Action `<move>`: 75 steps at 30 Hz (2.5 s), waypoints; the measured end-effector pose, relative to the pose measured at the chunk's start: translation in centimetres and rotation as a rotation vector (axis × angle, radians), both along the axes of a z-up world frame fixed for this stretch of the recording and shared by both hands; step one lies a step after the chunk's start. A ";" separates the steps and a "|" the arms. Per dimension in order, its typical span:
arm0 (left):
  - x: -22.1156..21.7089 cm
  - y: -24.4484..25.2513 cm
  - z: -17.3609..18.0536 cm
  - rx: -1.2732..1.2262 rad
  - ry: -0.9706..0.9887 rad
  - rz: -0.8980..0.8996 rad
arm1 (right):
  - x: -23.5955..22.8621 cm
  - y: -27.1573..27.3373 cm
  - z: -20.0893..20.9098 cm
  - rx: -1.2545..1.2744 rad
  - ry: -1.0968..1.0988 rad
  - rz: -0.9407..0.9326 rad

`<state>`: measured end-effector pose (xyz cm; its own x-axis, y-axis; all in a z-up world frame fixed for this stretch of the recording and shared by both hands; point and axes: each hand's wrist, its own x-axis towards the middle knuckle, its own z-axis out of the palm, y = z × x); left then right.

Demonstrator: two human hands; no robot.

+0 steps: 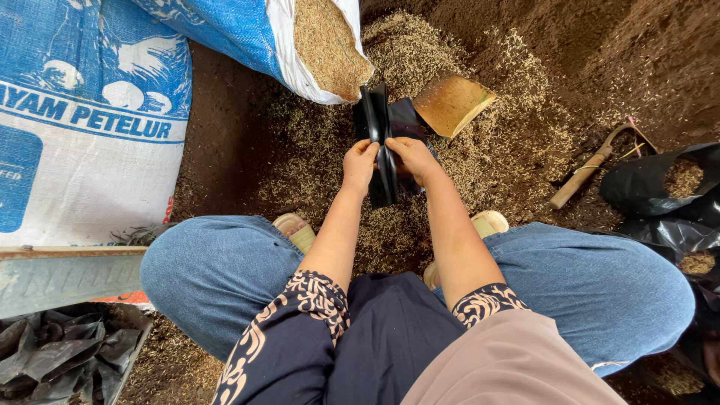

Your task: The person scoops grains from a large sack into a small black plastic bag using a scoop. They then fold and seal the top of the bag by hand. This process is repeated for multiple bags.

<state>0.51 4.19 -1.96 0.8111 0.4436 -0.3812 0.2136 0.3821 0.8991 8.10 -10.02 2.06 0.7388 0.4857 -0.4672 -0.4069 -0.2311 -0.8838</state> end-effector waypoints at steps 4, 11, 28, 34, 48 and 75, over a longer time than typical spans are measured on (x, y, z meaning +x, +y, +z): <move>-0.5 -0.4 -0.1 0.145 -0.050 -0.005 | -0.1 0.8 -0.7 -0.035 -0.103 -0.062; -0.3 -1.3 0.4 0.079 0.045 0.017 | -0.6 1.7 -1.4 -0.134 -0.348 -0.221; 0.6 -2.1 -1.0 0.476 0.079 0.066 | -1.7 4.5 -3.2 -0.268 -0.194 -0.341; 0.8 -2.8 -1.9 0.369 0.016 0.000 | -2.4 4.5 -3.2 -0.400 -0.433 -0.306; 1.1 -4.2 -1.9 0.167 0.055 -0.094 | 0.8 1.4 -8.3 -0.252 -0.571 -0.162; 1.4 -1.8 -2.6 0.464 0.158 -0.067 | -2.5 1.5 -0.2 -0.349 -0.751 -0.199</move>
